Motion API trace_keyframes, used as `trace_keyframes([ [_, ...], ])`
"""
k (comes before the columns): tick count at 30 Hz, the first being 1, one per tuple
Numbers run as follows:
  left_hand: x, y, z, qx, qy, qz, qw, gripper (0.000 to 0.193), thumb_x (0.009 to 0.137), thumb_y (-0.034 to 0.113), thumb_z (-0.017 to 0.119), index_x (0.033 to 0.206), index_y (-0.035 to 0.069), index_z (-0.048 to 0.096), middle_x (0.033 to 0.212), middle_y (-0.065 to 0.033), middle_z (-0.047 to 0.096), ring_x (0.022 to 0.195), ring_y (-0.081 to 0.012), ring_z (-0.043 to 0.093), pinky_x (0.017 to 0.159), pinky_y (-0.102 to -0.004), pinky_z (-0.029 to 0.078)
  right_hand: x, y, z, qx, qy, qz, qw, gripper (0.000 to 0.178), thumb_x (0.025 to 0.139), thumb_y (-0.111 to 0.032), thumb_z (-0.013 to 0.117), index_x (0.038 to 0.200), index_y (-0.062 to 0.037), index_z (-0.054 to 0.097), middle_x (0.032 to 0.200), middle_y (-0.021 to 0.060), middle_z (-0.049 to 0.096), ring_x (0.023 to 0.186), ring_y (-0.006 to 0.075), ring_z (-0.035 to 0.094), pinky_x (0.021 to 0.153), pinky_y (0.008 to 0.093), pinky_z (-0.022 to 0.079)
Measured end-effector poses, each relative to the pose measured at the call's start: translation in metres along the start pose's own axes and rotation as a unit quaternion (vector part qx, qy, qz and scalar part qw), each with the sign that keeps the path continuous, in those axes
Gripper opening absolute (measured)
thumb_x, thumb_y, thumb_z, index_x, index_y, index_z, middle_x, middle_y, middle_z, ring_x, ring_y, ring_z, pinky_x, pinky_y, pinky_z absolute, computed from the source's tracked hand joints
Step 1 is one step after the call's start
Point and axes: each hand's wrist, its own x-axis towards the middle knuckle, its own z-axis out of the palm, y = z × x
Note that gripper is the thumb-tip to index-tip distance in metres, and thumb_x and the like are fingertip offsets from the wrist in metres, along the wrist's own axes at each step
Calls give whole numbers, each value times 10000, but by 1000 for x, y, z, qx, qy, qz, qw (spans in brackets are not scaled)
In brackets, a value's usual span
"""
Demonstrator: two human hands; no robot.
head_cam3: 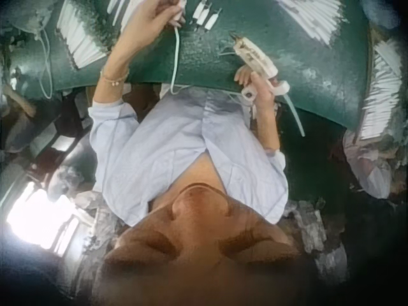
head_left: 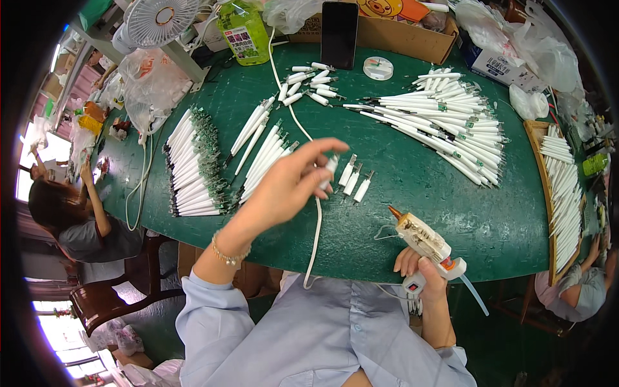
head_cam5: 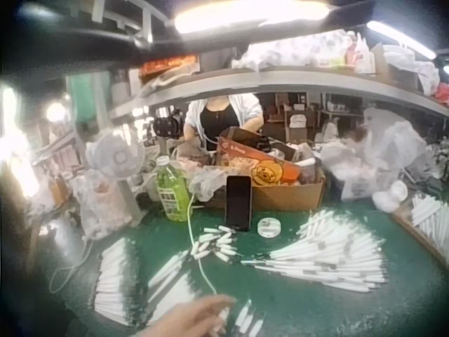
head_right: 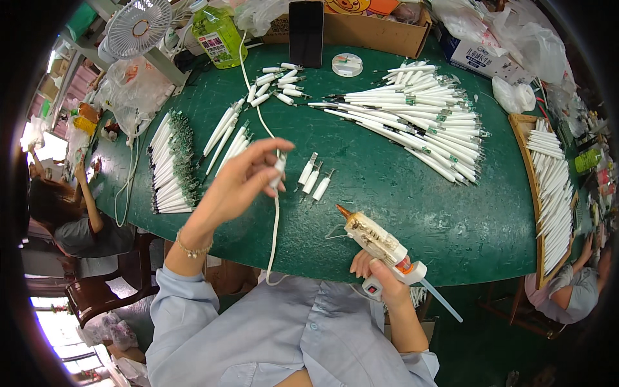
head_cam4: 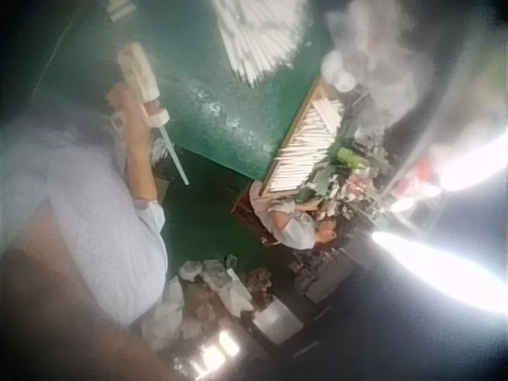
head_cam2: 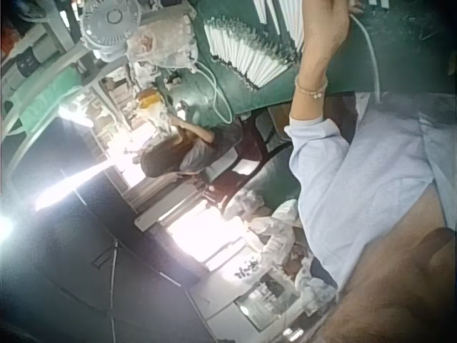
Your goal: The person applies glue to small white components on an assembly line using a hot glue gun.
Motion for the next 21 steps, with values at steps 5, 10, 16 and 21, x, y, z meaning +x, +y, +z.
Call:
trace_keyframes([
  [5, -21, -8, 23, -69, -77, -15, 995, 405, 806, -3, 539, 1195, 49, 438, 892, -43, 464, 744, -98, 550, 628, -215, 486, 3, 1, 6, 5, -20, 13, 1000, 318, 762, -276, 534, 582, -18, 492, 545, 88, 463, 581, 231, 496, 600, 362, 435],
  [10, -29, -7, 37, -19, -66, -15, 998, 355, 785, 9, 582, 1130, 62, 516, 875, -46, 484, 686, -70, 502, 610, -207, 458, 2, 0, 13, -3, -25, 40, 999, 272, 756, -239, 547, 661, 14, 523, 560, 87, 474, 604, 223, 511, 630, 382, 445],
  [16, -29, -5, 39, 22, -54, 5, 998, 363, 767, 10, 596, 1118, 72, 530, 812, -41, 531, 631, -65, 517, 563, -201, 448, 0, -2, 12, -21, -39, 85, 995, 273, 759, -195, 566, 830, 66, 532, 591, 105, 506, 580, 206, 516, 615, 376, 455],
  [21, -31, -5, 40, 43, -48, 22, 998, 359, 759, 11, 602, 1107, 79, 542, 811, -59, 559, 620, -71, 530, 546, -207, 448, -1, 4, 2, 19, -99, 80, 992, 214, 792, -44, 520, 978, 61, 540, 745, 100, 571, 650, 132, 533, 602, 262, 444],
])
